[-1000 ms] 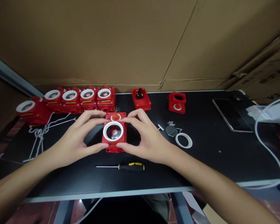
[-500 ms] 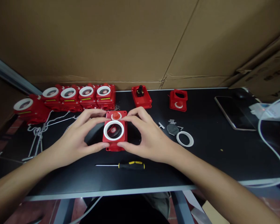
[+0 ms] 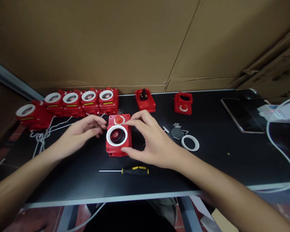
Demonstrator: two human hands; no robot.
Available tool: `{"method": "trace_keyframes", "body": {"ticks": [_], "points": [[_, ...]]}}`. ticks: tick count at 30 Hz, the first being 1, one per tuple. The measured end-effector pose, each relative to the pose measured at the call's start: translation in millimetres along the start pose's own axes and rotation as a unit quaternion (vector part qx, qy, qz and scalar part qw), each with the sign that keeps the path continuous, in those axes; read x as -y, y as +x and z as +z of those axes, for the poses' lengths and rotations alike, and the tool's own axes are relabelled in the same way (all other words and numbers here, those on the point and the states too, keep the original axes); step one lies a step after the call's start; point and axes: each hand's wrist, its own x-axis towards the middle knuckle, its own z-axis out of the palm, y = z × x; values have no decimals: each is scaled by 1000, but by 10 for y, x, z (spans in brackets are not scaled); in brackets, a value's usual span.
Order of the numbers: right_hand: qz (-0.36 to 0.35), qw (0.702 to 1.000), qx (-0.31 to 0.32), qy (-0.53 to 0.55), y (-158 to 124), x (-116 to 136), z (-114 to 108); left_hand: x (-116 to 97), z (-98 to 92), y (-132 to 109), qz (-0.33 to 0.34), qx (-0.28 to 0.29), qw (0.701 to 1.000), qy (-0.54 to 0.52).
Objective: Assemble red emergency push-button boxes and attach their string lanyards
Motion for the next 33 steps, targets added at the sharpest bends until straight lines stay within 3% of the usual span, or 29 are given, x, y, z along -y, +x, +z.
{"method": "trace_keyframes", "body": {"ticks": [5, 19, 33], "points": [[-10, 1000, -6, 1, 6, 3, -3, 42, 114, 55, -19, 32, 998, -57], [-20, 1000, -18, 5, 5, 6, -5, 70, 178, -1, -50, 8, 972, -229], [-8, 1000, -11, 1, 1, 24, -44, 94, 223, 16, -51, 27, 964, -261]]}}
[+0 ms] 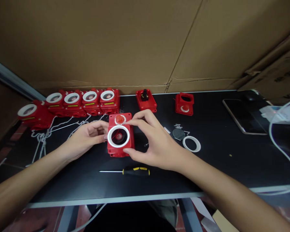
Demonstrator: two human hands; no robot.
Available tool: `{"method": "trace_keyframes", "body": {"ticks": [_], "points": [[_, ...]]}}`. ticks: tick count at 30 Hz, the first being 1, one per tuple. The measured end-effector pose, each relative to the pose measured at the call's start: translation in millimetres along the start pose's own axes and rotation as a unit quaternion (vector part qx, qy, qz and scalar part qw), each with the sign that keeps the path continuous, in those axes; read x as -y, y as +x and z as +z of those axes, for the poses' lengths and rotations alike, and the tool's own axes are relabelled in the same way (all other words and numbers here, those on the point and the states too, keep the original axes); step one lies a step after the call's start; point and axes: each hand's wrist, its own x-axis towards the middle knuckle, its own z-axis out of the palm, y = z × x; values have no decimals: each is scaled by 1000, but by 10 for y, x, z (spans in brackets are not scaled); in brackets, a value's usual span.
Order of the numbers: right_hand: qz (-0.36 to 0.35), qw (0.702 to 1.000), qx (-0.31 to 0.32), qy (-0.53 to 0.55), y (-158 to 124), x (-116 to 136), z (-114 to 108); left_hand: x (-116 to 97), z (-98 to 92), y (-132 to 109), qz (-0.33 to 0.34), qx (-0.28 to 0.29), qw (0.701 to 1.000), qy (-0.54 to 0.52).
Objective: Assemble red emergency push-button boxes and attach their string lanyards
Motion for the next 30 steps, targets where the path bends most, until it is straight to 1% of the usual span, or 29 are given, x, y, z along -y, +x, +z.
{"method": "trace_keyframes", "body": {"ticks": [4, 9, 20, 25, 30], "points": [[2, 1000, -3, -1, 2, 4, -22, -7, -3, -7, 7, 8, 999, 37], [-3, 1000, -7, 0, 7, 7, -30, -15, 8, -13, 10, 2, 997, 78], [-3, 1000, -5, 8, 13, 8, -22, -15, 39, 0, 7, 6, 995, 95], [-13, 1000, -22, 16, 20, 17, -9, 2, 20, -2, 22, 4, 996, 86], [-24, 999, -34, 19, 28, 33, 4, 23, 8, 2, 22, 5, 996, 84]]}}
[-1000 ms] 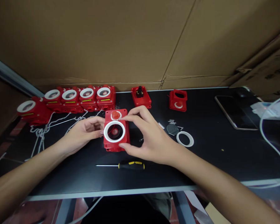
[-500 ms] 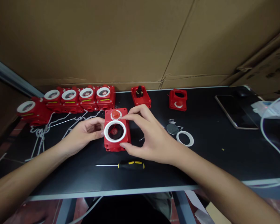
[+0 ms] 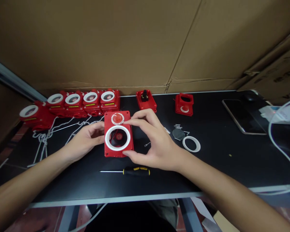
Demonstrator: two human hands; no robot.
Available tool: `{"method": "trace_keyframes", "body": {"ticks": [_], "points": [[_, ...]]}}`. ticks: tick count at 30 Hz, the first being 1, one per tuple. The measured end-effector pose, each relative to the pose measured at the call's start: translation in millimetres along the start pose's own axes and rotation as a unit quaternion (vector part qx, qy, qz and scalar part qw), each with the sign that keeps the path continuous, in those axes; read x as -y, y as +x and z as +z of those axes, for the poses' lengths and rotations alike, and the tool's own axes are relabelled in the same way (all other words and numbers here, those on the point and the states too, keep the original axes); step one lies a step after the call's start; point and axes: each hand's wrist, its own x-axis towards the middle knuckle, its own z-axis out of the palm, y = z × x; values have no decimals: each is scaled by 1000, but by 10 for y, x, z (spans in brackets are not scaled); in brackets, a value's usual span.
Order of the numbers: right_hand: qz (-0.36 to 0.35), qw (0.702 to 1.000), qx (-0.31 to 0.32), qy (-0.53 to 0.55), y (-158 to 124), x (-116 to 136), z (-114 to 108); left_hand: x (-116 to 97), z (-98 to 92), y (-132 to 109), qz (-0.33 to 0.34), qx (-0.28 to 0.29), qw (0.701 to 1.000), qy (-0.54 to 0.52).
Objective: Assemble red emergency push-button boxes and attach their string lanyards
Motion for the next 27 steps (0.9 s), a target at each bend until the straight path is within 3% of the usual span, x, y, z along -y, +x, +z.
{"method": "trace_keyframes", "body": {"ticks": [7, 18, 27], "points": [[-11, 1000, -9, 7, -1, 14, 40, -2, -28, -16, 13, -47, 999, -18], [-27, 999, -27, 13, 13, 46, 141, -165, -34, 32, 70, -11, 996, 60], [-32, 999, -23, 21, 6, 49, 171, -198, 46, 36, 95, -64, 985, 133]]}}
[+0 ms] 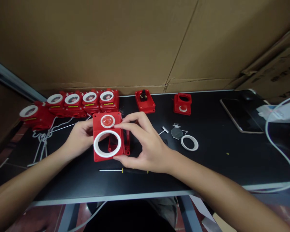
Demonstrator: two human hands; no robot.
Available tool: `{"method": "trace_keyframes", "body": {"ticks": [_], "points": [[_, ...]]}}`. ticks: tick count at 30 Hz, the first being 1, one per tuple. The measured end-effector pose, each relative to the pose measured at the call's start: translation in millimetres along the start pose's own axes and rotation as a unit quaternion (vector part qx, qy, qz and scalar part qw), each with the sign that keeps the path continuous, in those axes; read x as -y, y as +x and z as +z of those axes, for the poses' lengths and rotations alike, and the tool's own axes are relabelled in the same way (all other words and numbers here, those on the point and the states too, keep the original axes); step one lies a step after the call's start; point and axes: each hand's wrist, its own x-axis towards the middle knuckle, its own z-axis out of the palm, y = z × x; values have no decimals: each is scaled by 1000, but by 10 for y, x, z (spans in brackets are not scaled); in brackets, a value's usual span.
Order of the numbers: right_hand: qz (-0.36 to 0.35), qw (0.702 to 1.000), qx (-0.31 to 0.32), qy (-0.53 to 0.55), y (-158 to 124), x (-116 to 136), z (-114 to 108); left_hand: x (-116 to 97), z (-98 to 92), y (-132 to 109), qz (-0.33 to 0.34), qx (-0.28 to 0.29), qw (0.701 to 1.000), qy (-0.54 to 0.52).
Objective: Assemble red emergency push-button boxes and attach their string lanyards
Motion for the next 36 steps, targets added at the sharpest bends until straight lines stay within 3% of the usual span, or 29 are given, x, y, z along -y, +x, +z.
{"method": "trace_keyframes", "body": {"ticks": [6, 16, 24, 30, 36], "points": [[0, 1000, -2, -27, 6, 11, -42, 15, 46, 64, 22, -44, 999, 22], [0, 1000, -2, -24, -9, -5, -17, 74, 53, 151, 29, -31, 997, 58], [-16, 999, -10, -51, 27, -12, -44, 110, 64, 216, 87, -59, 993, 51], [-6, 998, 2, -66, 5, -38, -85, 187, 136, 214, 41, -26, 999, -5], [6, 997, 5, -73, -20, -74, -142, 245, -15, 97, 71, -25, 996, 54]]}}
